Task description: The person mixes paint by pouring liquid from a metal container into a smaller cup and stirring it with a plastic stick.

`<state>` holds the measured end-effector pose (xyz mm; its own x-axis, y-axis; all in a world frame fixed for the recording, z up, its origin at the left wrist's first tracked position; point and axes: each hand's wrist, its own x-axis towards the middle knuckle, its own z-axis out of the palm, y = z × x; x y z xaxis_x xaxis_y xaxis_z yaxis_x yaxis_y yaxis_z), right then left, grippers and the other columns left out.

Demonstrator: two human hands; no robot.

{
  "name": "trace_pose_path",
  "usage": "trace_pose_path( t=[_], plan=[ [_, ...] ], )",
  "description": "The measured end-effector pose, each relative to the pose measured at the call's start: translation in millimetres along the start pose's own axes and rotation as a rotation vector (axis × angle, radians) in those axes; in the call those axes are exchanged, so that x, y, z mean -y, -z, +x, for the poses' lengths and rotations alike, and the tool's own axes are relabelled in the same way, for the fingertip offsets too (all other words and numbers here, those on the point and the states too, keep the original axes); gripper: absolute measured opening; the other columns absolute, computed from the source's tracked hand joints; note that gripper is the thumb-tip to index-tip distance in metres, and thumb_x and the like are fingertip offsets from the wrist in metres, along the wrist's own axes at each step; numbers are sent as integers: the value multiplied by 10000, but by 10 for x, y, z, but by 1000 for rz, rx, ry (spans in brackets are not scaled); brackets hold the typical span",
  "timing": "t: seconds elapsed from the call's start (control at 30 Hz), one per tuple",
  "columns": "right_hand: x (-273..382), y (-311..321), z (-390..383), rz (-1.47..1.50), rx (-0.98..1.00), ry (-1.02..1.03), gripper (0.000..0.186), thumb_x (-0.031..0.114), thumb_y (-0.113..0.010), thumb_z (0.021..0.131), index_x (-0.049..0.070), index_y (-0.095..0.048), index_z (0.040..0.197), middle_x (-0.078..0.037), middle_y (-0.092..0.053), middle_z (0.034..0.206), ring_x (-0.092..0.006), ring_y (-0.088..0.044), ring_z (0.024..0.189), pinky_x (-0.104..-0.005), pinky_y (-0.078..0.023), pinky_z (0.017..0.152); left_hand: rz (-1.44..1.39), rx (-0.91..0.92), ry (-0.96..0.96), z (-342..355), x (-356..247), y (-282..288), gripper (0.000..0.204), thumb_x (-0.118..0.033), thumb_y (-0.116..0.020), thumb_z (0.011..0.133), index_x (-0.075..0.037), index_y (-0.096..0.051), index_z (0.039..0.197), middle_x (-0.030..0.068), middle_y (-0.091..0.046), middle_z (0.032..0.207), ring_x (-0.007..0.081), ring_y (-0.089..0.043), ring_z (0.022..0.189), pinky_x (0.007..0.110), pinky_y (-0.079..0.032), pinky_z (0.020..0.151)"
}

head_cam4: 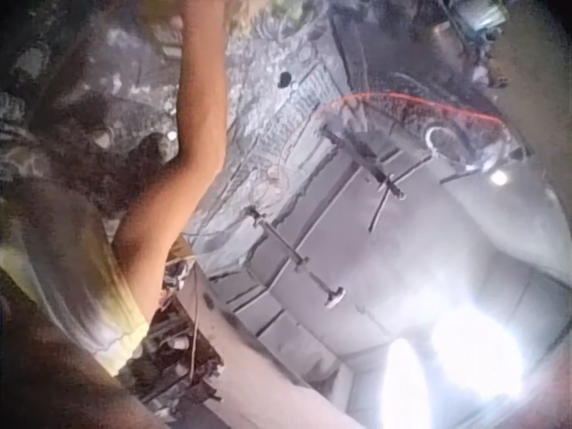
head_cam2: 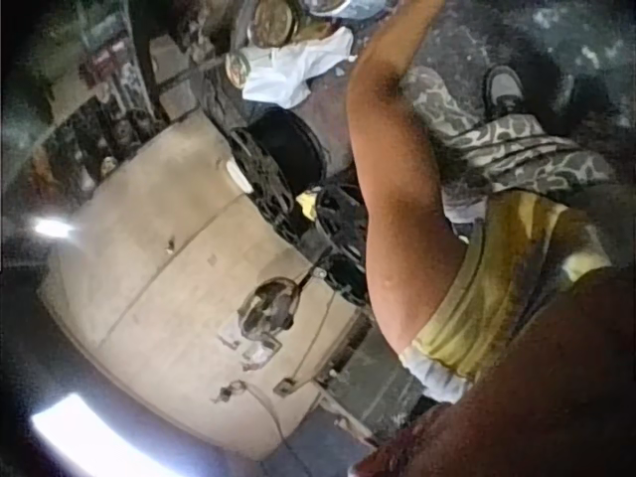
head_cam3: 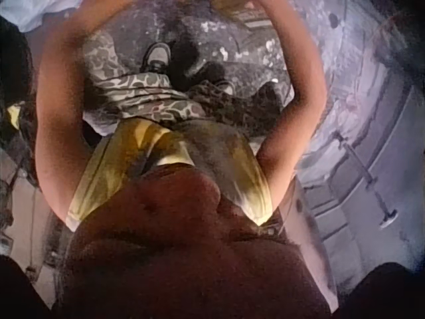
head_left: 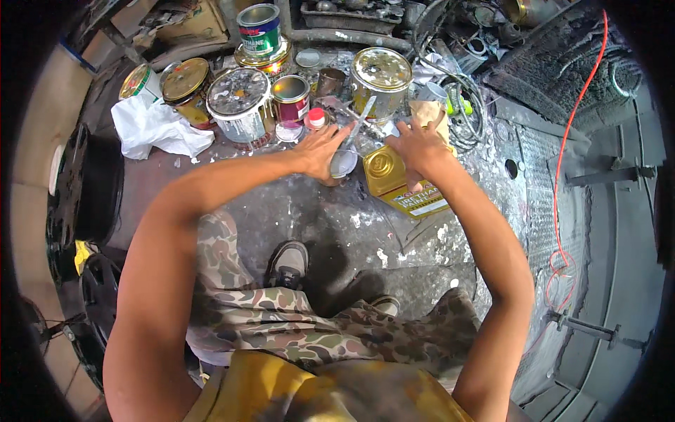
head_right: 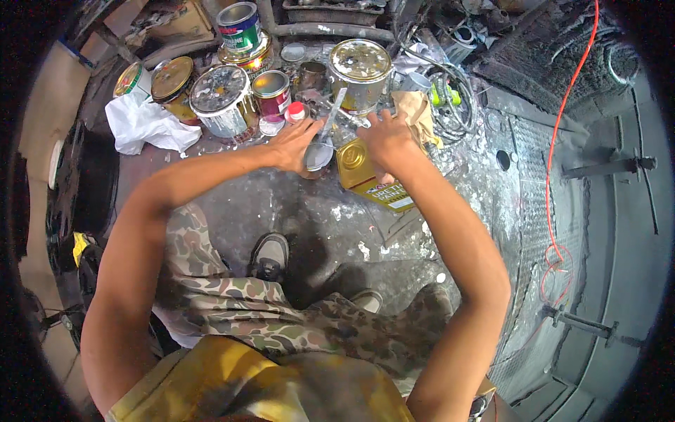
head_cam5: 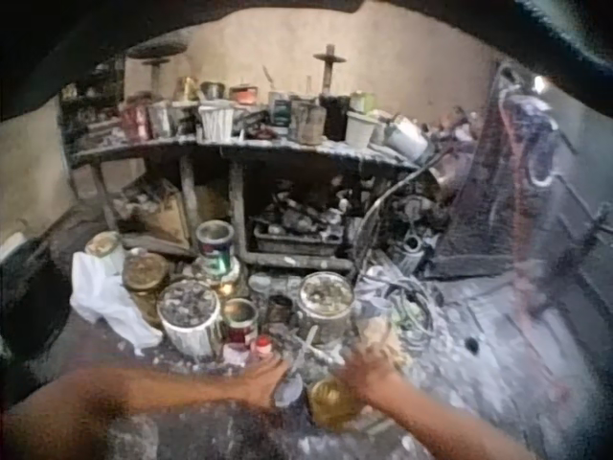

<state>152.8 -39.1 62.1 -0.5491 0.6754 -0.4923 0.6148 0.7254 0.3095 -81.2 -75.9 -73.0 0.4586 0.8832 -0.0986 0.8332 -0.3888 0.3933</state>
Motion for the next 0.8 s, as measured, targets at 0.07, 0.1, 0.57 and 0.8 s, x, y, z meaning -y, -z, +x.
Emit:
trace_pose_path(
  t=[0.07,0.1,0.57,0.8],
  plan=[
    [7,14,-6,9,5,-9,997,220,-990,432,211,-615,1355,-87,-523,1436,-331,-448,1392,-617,-388,1070,-14,-10,-16,-16,39,28,1412,-437,-940,558,-59,-93,1623,217,-479,1263,425,-515,1201,508,-485,1013],
    [16,47,-28,19,22,-15,997,216,-988,433,212,-614,1357,-88,-523,1435,-330,-448,1391,-617,-386,1067,-26,-13,-24,-19,20,34,1398,-431,-935,566,-55,-101,1623,219,-484,1251,426,-522,1187,506,-483,1007],
    [-293,-231,-566,193,-80,-78,1113,231,-1013,446,235,-514,1441,-126,-494,1440,-393,-458,1388,-627,-422,1097,-45,-68,-93,225,-515,191,1417,-365,-935,502,-3,-133,1613,278,-503,1321,445,-526,1240,480,-458,1061],
    [-574,-639,-953,317,-224,-139,1142,202,-986,451,239,-479,1474,-123,-524,1375,-400,-479,1349,-612,-426,1092,-106,-109,-128,437,-768,134,1436,-398,-947,504,-2,-129,1616,308,-469,1406,452,-490,1315,469,-429,1119]
  ],
)
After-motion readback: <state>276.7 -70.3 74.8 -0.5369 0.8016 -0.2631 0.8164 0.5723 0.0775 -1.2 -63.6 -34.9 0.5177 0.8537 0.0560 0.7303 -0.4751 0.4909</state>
